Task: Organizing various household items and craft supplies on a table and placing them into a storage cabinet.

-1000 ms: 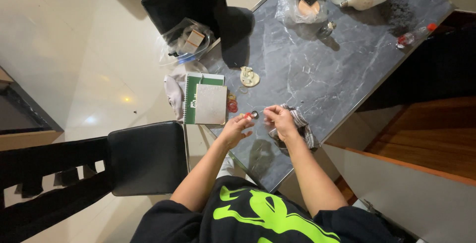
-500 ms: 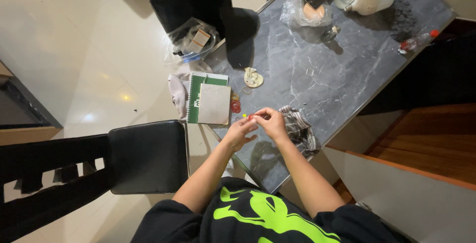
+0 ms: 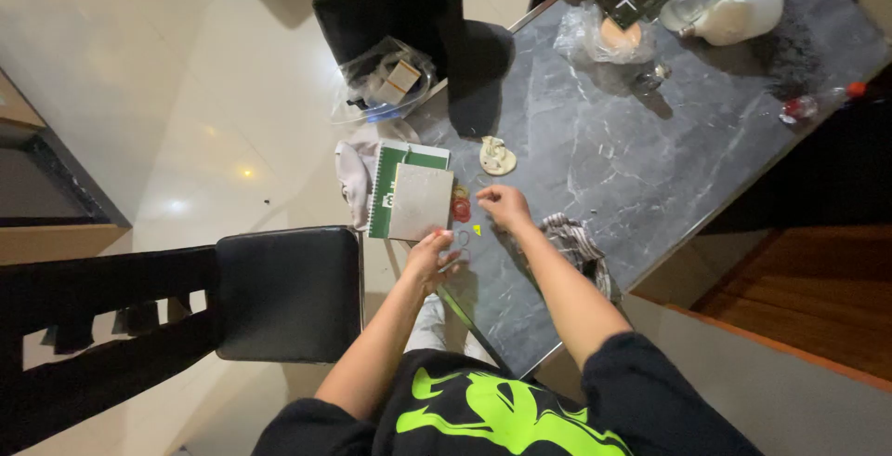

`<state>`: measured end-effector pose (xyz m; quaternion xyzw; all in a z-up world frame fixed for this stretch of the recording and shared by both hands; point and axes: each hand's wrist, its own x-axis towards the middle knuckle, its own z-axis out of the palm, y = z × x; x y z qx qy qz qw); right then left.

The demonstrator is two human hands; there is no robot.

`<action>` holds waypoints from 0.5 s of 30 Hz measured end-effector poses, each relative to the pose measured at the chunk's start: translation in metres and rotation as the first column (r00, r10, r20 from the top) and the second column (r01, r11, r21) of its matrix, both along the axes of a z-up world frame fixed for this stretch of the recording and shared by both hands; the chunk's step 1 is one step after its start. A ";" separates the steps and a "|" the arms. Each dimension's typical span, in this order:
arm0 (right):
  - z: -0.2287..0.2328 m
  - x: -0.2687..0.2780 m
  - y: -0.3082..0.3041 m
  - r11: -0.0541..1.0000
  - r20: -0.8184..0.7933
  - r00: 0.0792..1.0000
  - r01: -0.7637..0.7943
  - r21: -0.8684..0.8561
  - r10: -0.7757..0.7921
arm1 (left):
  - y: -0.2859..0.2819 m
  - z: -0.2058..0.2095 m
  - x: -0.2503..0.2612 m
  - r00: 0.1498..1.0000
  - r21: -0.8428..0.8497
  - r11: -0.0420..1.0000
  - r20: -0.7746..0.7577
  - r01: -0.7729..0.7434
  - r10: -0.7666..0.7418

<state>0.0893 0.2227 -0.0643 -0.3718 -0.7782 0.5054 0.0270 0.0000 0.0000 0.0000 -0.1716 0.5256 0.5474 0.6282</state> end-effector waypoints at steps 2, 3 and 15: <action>0.009 -0.015 -0.010 0.988 -0.024 0.998 -0.053 0.144 0.057 | -0.010 -0.024 0.000 0.995 -0.013 0.995 -0.019 -0.099 0.098; 0.014 -0.023 -0.013 0.951 -0.040 0.993 -0.098 0.292 0.114 | -0.014 -0.037 0.000 0.981 -0.018 0.981 -0.038 -0.193 0.192; 0.007 -0.028 -0.014 0.920 0.150 0.983 -0.150 0.362 0.102 | -0.036 -0.024 -0.023 0.973 -0.026 0.973 -0.048 -0.227 0.226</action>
